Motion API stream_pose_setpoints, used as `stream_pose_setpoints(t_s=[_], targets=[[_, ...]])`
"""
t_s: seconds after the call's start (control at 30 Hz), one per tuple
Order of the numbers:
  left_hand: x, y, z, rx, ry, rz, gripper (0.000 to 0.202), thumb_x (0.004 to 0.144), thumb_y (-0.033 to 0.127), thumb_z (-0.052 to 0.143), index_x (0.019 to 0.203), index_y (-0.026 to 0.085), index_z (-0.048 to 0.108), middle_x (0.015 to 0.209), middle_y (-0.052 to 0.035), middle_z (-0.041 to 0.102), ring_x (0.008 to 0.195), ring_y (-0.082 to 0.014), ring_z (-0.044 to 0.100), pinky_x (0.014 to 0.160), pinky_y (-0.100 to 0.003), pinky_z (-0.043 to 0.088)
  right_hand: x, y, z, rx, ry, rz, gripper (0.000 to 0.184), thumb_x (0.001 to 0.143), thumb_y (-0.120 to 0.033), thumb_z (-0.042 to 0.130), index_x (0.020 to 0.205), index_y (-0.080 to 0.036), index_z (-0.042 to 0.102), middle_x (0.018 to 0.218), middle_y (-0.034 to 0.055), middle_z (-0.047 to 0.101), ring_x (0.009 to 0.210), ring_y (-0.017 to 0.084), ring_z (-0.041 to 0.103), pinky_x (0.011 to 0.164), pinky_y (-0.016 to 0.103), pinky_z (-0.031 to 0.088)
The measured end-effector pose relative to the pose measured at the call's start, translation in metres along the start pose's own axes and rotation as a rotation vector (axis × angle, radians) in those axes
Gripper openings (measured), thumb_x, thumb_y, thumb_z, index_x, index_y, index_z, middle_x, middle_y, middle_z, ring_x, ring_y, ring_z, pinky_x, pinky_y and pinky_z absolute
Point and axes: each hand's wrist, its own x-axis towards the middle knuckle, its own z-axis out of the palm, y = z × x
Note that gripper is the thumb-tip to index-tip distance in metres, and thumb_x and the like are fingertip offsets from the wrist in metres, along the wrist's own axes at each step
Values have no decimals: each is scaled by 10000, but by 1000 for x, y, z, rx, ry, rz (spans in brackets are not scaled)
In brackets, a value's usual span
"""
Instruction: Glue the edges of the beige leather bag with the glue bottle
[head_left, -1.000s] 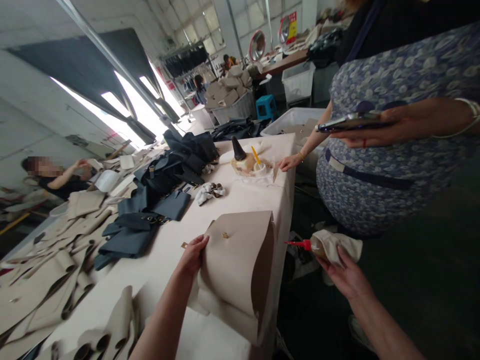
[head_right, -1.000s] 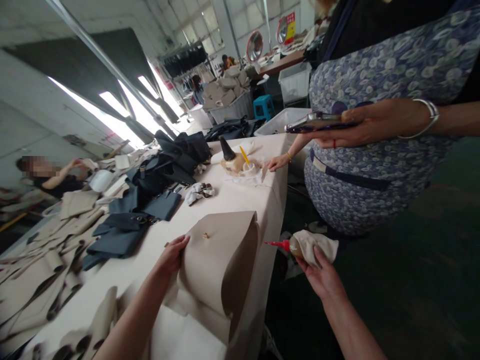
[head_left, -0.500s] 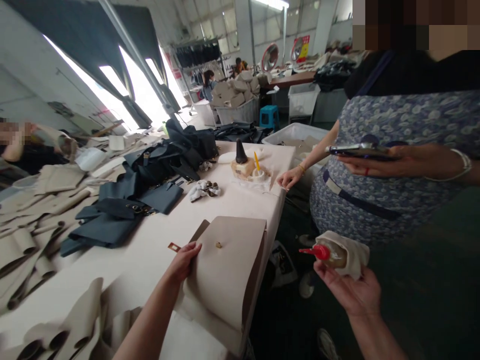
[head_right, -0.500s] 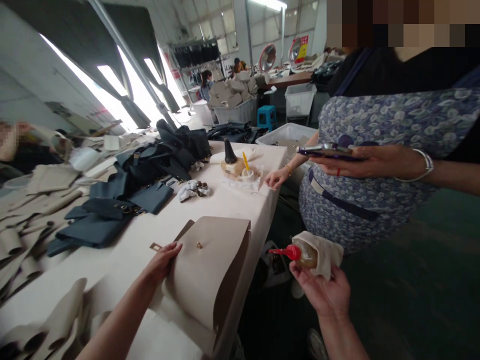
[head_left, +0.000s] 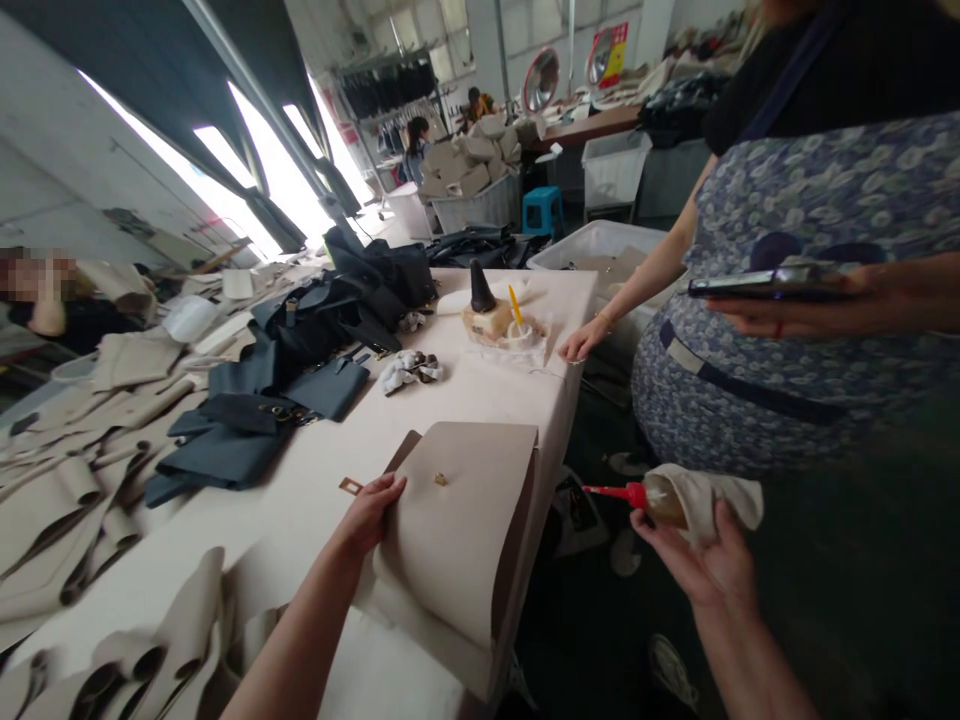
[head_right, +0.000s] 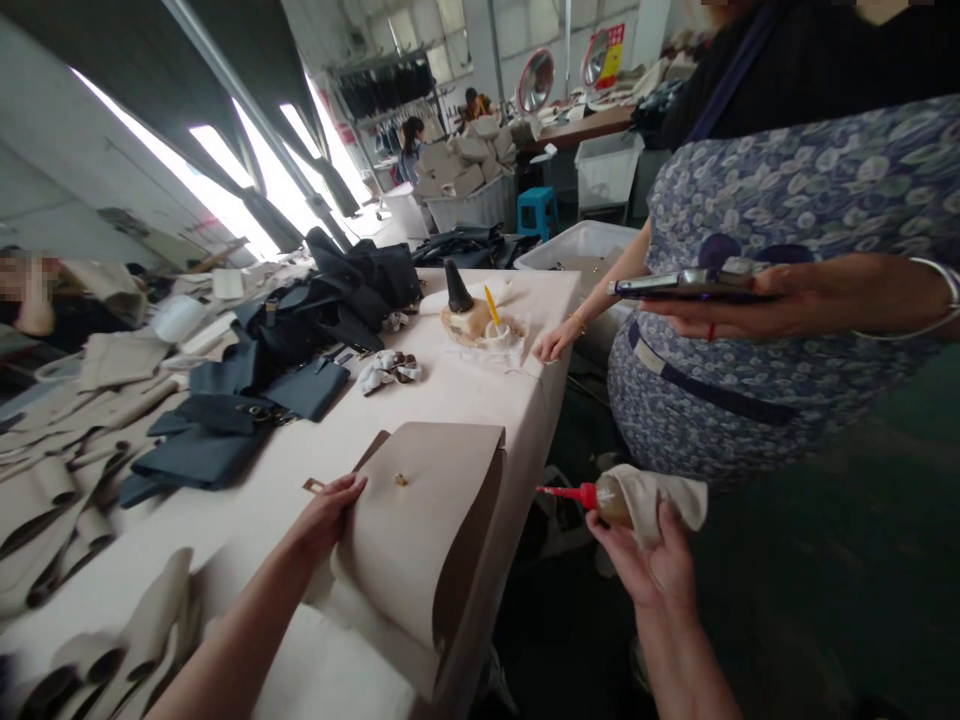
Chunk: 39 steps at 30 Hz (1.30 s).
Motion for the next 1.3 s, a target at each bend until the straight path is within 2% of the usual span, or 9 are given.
stream_pose_setpoints(t_s=[0.13,0.27,0.43,0.5,0.6,0.7,0.9,1.07,1.3], targets=[[1,2,4,14,3,7,373,515,341,894,773,144,711,693,-30,732,594,-141,657,589,-213,536,15,9,-14,-22,16,18,266,691,-359,681,952,-309,672,1044,-14,701,1032,284,618,1034,697,287],[2,6,9,27,24,11,365,520,327,890,782,143,715,723,-36,741,609,-147,667,596,-218,540,33,20,-23,-74,-74,28,384,597,-239,708,974,-292,659,1015,10,713,1033,327,628,939,715,398],[8,10,13,31,38,13,393,492,331,899,783,136,719,711,-44,738,600,-148,662,589,-220,540,64,46,-19,-139,-127,0,508,570,-288,838,1044,-268,657,1048,-2,715,972,221,667,814,386,591],[12,8,15,18,68,15,389,472,322,907,756,141,712,695,-38,734,591,-142,657,575,-212,534,75,56,-13,-115,-120,-59,503,538,-286,867,1001,-242,676,978,-16,729,875,165,687,737,258,601],[15,3,17,15,91,6,406,455,328,913,750,137,710,685,-40,731,591,-138,653,568,-202,528,87,66,-5,-88,-87,-173,511,463,-229,899,931,-228,691,873,-45,733,768,125,692,699,193,595],[15,-1,19,18,78,4,415,459,331,912,764,130,716,675,-41,726,590,-134,648,573,-197,526,96,73,-4,-100,-30,-185,497,432,-244,908,881,-210,697,824,-39,734,713,127,691,651,192,596],[10,-1,17,5,112,-2,402,464,325,908,761,140,712,681,-34,726,600,-144,656,583,-210,530,100,81,-12,-49,-21,-52,333,638,-383,805,936,-288,692,893,-45,736,768,135,693,670,237,600],[12,-1,15,0,112,-2,406,482,325,901,789,139,711,713,-44,735,620,-151,663,602,-218,535,92,75,-9,-74,-139,133,415,642,-342,773,1039,-280,672,1075,21,714,982,190,665,814,326,582],[8,0,16,-7,111,-13,369,501,308,891,771,140,704,701,-43,732,607,-154,659,595,-226,529,99,79,-4,-112,-177,-7,423,602,-256,812,1001,-297,676,1067,-28,710,1029,172,634,1076,406,411]])
